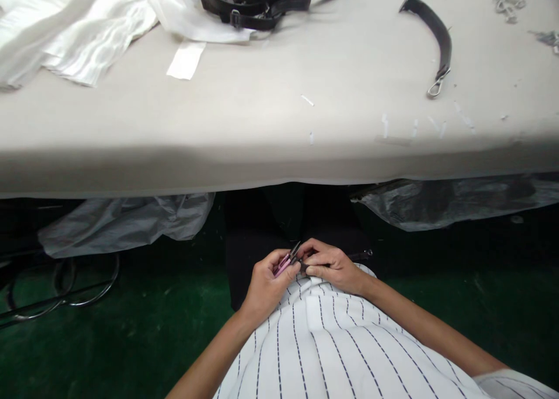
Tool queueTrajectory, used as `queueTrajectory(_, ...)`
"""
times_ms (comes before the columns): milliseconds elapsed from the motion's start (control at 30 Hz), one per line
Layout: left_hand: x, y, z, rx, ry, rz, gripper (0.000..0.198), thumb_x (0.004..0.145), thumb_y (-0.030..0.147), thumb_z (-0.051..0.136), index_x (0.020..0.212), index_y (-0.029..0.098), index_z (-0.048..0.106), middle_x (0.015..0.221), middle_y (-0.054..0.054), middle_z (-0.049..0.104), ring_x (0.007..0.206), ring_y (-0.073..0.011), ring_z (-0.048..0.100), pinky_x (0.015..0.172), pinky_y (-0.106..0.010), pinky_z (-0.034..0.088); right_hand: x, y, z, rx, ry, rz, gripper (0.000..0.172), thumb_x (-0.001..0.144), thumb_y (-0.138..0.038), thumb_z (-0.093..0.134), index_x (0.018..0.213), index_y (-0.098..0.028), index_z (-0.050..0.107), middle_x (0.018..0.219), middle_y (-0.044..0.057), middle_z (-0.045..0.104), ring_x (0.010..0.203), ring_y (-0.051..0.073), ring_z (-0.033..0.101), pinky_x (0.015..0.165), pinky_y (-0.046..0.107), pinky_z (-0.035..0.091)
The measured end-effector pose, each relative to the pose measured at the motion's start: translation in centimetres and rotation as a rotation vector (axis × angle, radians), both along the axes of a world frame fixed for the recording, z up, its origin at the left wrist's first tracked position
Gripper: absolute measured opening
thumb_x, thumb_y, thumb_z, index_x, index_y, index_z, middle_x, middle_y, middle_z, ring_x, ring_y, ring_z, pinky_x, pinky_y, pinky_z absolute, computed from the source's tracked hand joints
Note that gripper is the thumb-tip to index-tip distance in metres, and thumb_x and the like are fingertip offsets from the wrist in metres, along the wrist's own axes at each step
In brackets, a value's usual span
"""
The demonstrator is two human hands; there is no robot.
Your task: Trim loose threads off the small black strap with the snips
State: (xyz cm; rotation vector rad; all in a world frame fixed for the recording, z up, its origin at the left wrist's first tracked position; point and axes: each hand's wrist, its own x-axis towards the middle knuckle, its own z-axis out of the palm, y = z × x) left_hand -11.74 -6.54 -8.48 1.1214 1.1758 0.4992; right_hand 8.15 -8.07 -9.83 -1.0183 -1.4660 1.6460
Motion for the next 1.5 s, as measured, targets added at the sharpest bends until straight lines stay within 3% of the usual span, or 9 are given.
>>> queueTrajectory(167,0.2,-0.3,0.3,0.129,0.081,-0.029,0.023,0.088,0.035,0.054,0.088,0.016,0.066,0.068,0.001,0.055,0.063,-0.0116,0.046,0.056,-0.022,0.036,0.1,0.0,-0.1,-0.01,0.025,-0.007,0.016,0.09,-0.025,0.06,0.092,-0.016,0.073,0.102,0.008,0.056,0.096,0.019,0.057,0.087,0.034,0.045)
queueTrajectory(467,0.1,-0.4,-0.6,-0.128,-0.1,0.073,0.029,0.089,0.04,0.053,0.101,0.015,0.063,0.06,0.005,0.044,0.048,-0.0057,0.032,0.046,-0.019,0.026,0.5,0.1,-0.6,-0.094,0.083,-0.023,0.019,0.089,-0.03,0.062,0.088,-0.015,0.074,0.101,0.008,0.061,0.094,0.019,0.059,0.086,0.033,0.047)
queueTrajectory(600,0.5,-0.5,-0.4,-0.072,-0.056,0.129,0.028,0.089,0.039,0.054,0.1,0.015,0.064,0.059,0.005,0.045,0.05,-0.0071,0.037,0.049,-0.019,0.031,0.5,0.2,-0.9,-0.157,0.124,-0.033,0.021,0.087,-0.033,0.064,0.086,-0.015,0.074,0.097,0.008,0.064,0.087,0.018,0.06,0.079,0.03,0.049)
queueTrajectory(800,1.2,-0.7,0.2,0.133,0.08,0.132,0.022,0.089,0.034,0.054,0.097,0.017,0.065,0.08,-0.002,0.065,0.074,-0.0153,0.058,0.066,-0.023,0.043,0.1,0.6,-1.1,-0.303,0.145,0.04,0.027,0.087,-0.037,0.063,0.096,-0.012,0.07,0.086,0.006,0.065,0.078,0.016,0.059,0.071,0.027,0.046)
queueTrajectory(933,1.2,-0.7,0.0,0.204,0.155,0.1,0.02,0.089,0.032,0.053,0.097,0.018,0.065,0.077,-0.001,0.063,0.07,-0.0144,0.057,0.064,-0.023,0.042,-0.7,1.2,-0.7,-0.321,0.042,0.078,0.031,0.09,-0.042,0.057,0.091,-0.013,0.067,0.077,0.002,0.064,0.067,0.012,0.055,0.061,0.022,0.042)
queueTrajectory(1067,1.1,-0.7,-0.3,0.263,0.214,0.095,0.017,0.088,0.03,0.055,0.095,0.018,0.065,0.073,0.001,0.06,0.067,-0.013,0.053,0.064,-0.024,0.04,-1.4,1.7,-0.4,-0.329,0.058,0.08,0.036,0.094,-0.043,0.049,0.086,-0.012,0.064,0.073,0.002,0.063,0.067,0.012,0.056,0.063,0.023,0.043)
queueTrajectory(1200,1.3,-0.5,-0.8,0.094,0.061,0.153,0.022,0.087,0.034,0.056,0.098,0.016,0.064,0.068,0.002,0.055,0.061,-0.0104,0.048,0.058,-0.022,0.038,-1.4,1.4,-0.6,-0.391,0.085,0.027,0.034,0.093,-0.041,0.05,0.081,-0.012,0.062,0.064,0.002,0.061,0.057,0.01,0.05,0.057,0.021,0.038)
queueTrajectory(1333,1.4,0.0,-1.1,-0.197,-0.222,0.188,0.026,0.087,0.036,0.055,0.1,0.015,0.06,0.06,0.006,0.042,0.045,-0.0049,0.028,0.043,-0.019,0.022,-1.1,1.2,-0.7,-0.475,0.13,-0.01,0.034,0.091,-0.041,0.052,0.077,-0.012,0.061,0.059,0.001,0.058,0.052,0.009,0.047,0.051,0.02,0.033)
queueTrajectory(1500,1.5,0.4,-1.0,-0.306,-0.339,0.246,0.027,0.084,0.039,0.057,0.094,0.013,0.06,0.064,0.005,0.041,0.046,-0.0037,0.025,0.042,-0.019,0.016,-0.9,1.5,-0.4,-0.508,0.127,-0.025,0.032,0.09,-0.035,0.049,0.076,-0.011,0.064,0.055,0.002,0.06,0.043,0.007,0.036,0.044,0.02,0.025)
